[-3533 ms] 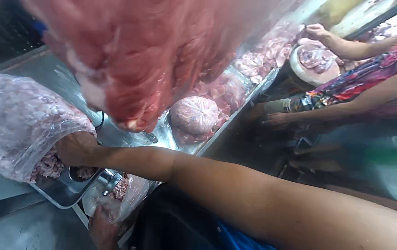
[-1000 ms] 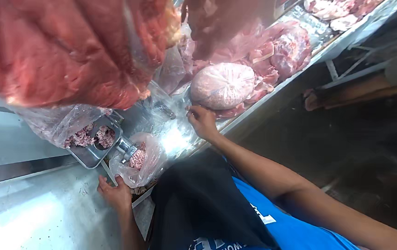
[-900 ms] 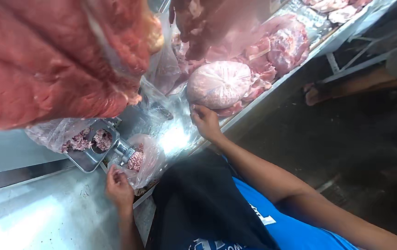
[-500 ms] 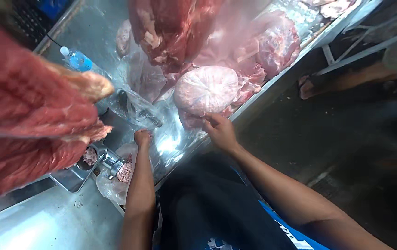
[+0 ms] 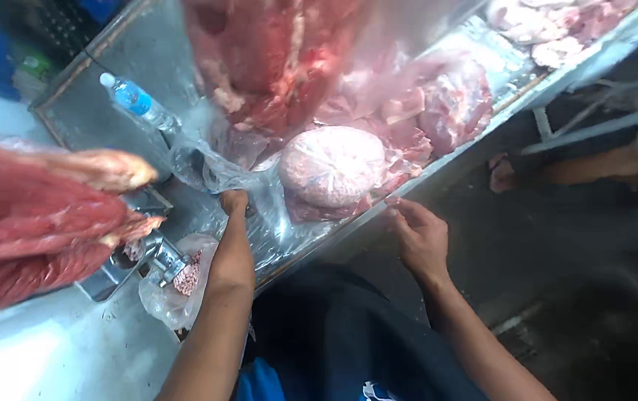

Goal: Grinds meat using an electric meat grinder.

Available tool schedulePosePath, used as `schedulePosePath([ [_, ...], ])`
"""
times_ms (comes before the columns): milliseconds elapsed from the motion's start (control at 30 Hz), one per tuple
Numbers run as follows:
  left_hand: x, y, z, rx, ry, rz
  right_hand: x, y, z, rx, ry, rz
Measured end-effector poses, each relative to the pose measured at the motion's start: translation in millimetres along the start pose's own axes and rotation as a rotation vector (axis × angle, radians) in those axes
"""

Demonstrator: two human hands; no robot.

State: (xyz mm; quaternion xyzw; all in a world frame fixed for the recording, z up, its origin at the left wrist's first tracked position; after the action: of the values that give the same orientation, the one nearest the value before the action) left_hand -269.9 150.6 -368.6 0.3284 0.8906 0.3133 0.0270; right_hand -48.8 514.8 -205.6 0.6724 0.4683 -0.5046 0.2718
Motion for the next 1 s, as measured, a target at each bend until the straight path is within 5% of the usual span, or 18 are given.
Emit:
schedulePosePath([
  [200, -54, 19, -1, -0.488, 0.67, -0.053, -7, -8, 27, -0.136, -0.027, -0.018],
  [267, -71, 45, -16, -0.576, 0.714, -0.097, -7, -15, 41, -0.181, -0.07, -0.056],
  [667, -188, 161, -71, -0.612, 0.174, 0.088, -54, -55, 133, -0.52, -0.077, -0.211],
  [1000, -232, 205, -112, -0.622, 0.386, 0.239, -61, -17, 180, -0.675, -0.087, -0.213],
])
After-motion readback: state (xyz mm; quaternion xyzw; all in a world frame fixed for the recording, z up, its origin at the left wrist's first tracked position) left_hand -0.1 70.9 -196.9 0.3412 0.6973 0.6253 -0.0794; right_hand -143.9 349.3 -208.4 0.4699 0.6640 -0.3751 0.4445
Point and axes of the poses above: each hand's wrist, its own y-axis away from the middle knuckle, its own z-axis out of the palm, x = y × z, the point moved 6 cm from there along -y, towards the middle knuckle, and after that the axes turned 12 degrees about -z, right-handed, at the moved point
